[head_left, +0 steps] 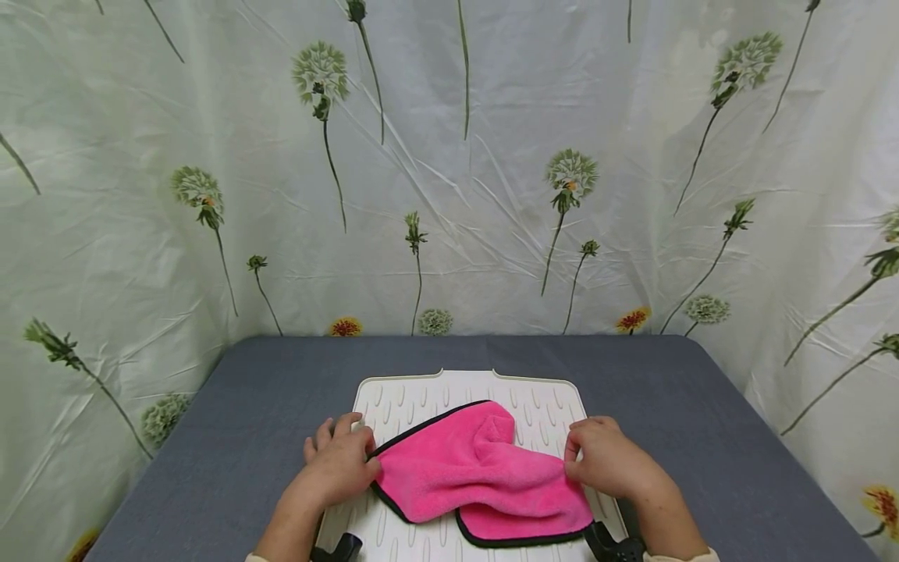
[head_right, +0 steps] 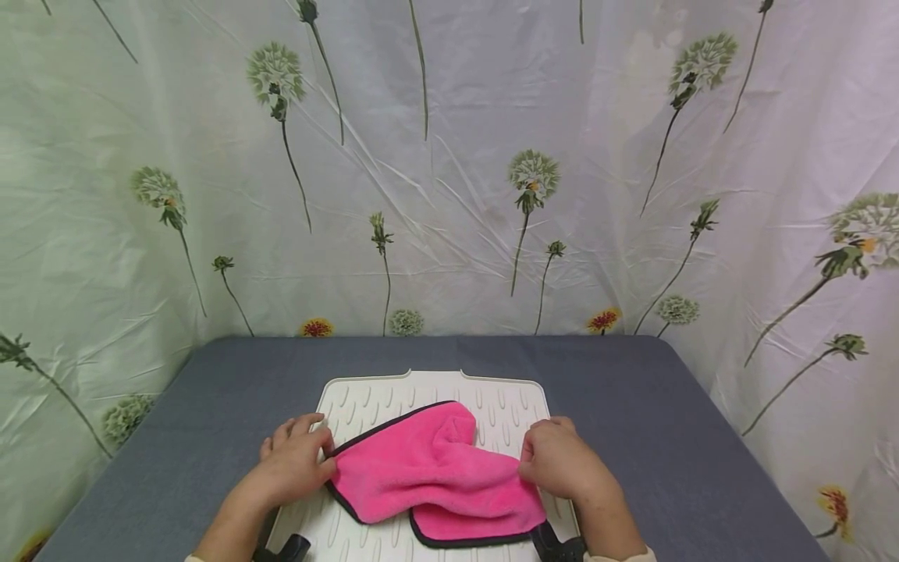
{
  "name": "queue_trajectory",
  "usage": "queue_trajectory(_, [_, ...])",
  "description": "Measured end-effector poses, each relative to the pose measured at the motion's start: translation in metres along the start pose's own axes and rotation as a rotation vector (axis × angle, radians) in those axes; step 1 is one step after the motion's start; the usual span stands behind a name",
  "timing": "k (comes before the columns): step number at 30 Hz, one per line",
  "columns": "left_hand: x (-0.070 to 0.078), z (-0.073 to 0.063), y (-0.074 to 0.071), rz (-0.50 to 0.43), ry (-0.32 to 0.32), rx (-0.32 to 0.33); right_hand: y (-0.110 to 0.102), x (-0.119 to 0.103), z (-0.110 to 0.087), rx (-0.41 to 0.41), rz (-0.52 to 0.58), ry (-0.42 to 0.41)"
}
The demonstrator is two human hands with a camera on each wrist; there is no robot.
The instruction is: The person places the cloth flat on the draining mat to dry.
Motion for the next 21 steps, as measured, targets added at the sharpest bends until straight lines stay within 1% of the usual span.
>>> queue_trajectory(3, [-0.003,0.000,-0.001,-0.002,-0.005,-0.004,-0.001,0.001,0.000,-0.002,-0.004,-0.006])
queue_trajectory(7, [-0.006,-0.001,-0.003,0.000,-0.010,-0.003,0.000,0.003,0.000,-0.025,0.016,0.025])
queue_trajectory(11, [-0.009,-0.002,-0.005,0.000,-0.015,-0.015,-0.001,0.005,0.001,-0.028,0.021,0.047])
queue_trajectory(17, [-0.014,-0.004,-0.006,-0.015,-0.048,-0.084,-0.001,0.006,0.004,-0.013,0.013,0.054])
queue_trajectory(21, [-0.014,-0.005,-0.004,-0.006,-0.052,-0.120,0.001,0.008,0.005,0.002,0.000,0.051])
Point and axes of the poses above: each hand's wrist, its own z-axis towards the middle knuckle, its own y-axis out of the palm, x = y × z, the point moved 10 cm from there along z, towards the middle knuckle, and after that the axes turned 9 degrees about y, right-handed, at the moved point
